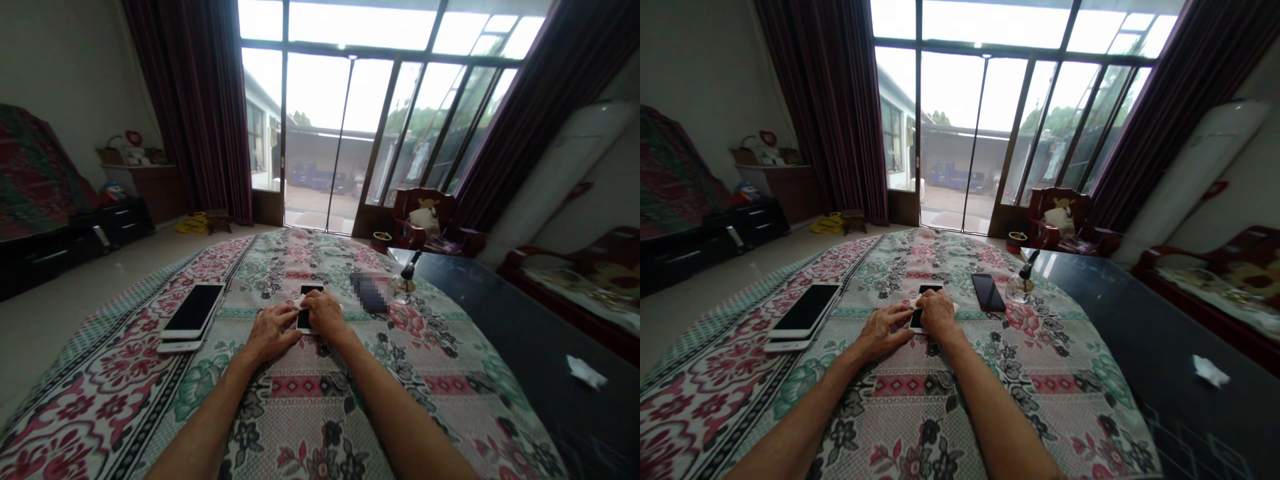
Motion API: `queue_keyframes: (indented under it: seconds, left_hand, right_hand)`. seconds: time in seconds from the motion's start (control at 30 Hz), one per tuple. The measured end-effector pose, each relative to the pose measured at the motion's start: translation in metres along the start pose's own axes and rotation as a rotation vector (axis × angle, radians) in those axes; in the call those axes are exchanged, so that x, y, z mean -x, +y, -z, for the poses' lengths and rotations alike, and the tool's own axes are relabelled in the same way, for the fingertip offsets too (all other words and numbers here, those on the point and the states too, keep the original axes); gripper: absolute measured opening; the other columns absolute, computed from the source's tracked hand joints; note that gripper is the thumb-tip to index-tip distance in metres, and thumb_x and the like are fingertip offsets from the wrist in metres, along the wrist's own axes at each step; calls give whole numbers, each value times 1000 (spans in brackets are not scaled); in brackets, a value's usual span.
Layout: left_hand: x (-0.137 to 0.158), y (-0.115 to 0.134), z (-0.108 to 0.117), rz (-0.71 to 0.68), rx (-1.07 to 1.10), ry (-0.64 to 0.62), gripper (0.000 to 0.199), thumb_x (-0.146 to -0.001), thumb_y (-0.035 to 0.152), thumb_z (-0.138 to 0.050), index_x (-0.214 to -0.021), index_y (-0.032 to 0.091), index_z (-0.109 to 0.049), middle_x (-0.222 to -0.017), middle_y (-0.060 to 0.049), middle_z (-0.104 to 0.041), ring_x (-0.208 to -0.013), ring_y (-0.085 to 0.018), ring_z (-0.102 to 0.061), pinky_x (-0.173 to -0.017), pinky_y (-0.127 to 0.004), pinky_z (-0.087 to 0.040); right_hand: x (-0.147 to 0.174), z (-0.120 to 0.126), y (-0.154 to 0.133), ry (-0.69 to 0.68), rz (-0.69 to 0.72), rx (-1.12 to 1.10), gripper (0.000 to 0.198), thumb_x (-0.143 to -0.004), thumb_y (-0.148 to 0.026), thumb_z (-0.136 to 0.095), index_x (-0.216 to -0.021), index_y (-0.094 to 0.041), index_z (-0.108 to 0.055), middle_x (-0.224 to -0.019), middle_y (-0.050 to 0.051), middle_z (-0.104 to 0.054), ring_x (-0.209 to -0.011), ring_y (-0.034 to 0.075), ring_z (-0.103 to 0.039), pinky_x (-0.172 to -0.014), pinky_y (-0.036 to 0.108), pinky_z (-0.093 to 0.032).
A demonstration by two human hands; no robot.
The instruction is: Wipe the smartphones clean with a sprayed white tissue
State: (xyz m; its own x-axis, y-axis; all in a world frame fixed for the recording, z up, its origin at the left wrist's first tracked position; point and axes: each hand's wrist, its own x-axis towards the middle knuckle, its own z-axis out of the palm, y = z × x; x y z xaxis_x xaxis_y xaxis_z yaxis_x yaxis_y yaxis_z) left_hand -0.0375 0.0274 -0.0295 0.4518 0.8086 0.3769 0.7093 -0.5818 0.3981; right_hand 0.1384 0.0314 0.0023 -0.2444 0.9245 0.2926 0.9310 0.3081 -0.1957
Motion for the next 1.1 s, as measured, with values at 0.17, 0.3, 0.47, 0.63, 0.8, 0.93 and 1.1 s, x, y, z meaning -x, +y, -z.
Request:
queue_keyframes:
  seconds: [0.17, 0.3, 0.47, 0.63, 0.8, 0.93, 1.1]
  left_hand:
    - [-1, 0, 1, 0, 13, -18, 37, -76, 34, -67, -112, 28, -68, -124, -4, -63, -112, -26, -56, -98, -43, -39]
    - [-1, 0, 1, 22, 6, -19, 38, -75, 36, -67, -112, 27, -68, -125, -5, -62, -113, -27, -55, -100, -44, -39]
    - [0, 0, 1, 26, 9, -28, 40, -77, 38, -66, -115, 25, -67, -126, -5, -61, -115, -26, -54, -101, -43, -38]
    - [0, 1, 2, 38, 16, -30, 39, -76, 38, -67, -113, 27, -67, -126, -5, -62, -115, -26, -54, -101, -42, -38]
    - [0, 0, 0, 48, 2, -27, 43, -75, 36, -67, -115, 21, -65, -127, -7, -61, -115, -27, -54, -100, -42, -37]
    - [0, 0, -1, 46, -3, -22, 41, -74, 36, -68, -113, 21, -66, -127, -7, -61, -115, -27, -54, -101, -41, -37]
    - [0, -3, 1, 14, 14, -54, 41, -76, 35, -67, -115, 23, -65, -129, -6, -60, -117, -26, -53, -101, -40, -37]
  right_hand:
    - [6, 3, 3, -26, 32, 24, 33, -86, -14, -45, -100, -25, -72, -109, 3, -67, -96, 19, -53, -85, 29, -34]
    - [-11, 0, 8, -26, -2, 84, 35, -85, -14, -46, -107, -27, -69, -114, 2, -65, -98, 21, -52, -81, 30, -35]
    - [-35, -2, 10, -66, -33, 126, 37, -83, -10, -45, -105, -28, -69, -114, 2, -63, -97, 21, -51, -79, 30, -35]
    - [-29, 4, 6, -102, -6, 146, 38, -85, -9, -45, -107, -28, -68, -112, 4, -62, -98, 21, -51, -81, 31, -35]
    - [5, 13, 1, -109, 123, 101, 33, -89, -16, -46, -112, -28, -66, -115, 3, -62, -96, 20, -50, -83, 30, -35]
    - [33, 20, -3, -115, 193, 46, 30, -91, -18, -48, -112, -29, -66, -116, 2, -61, -97, 19, -49, -84, 30, -34]
    - [45, 18, -5, -86, 242, -16, 24, -90, -18, -51, -107, -27, -67, -115, 2, -62, -99, 19, -49, -86, 30, -34]
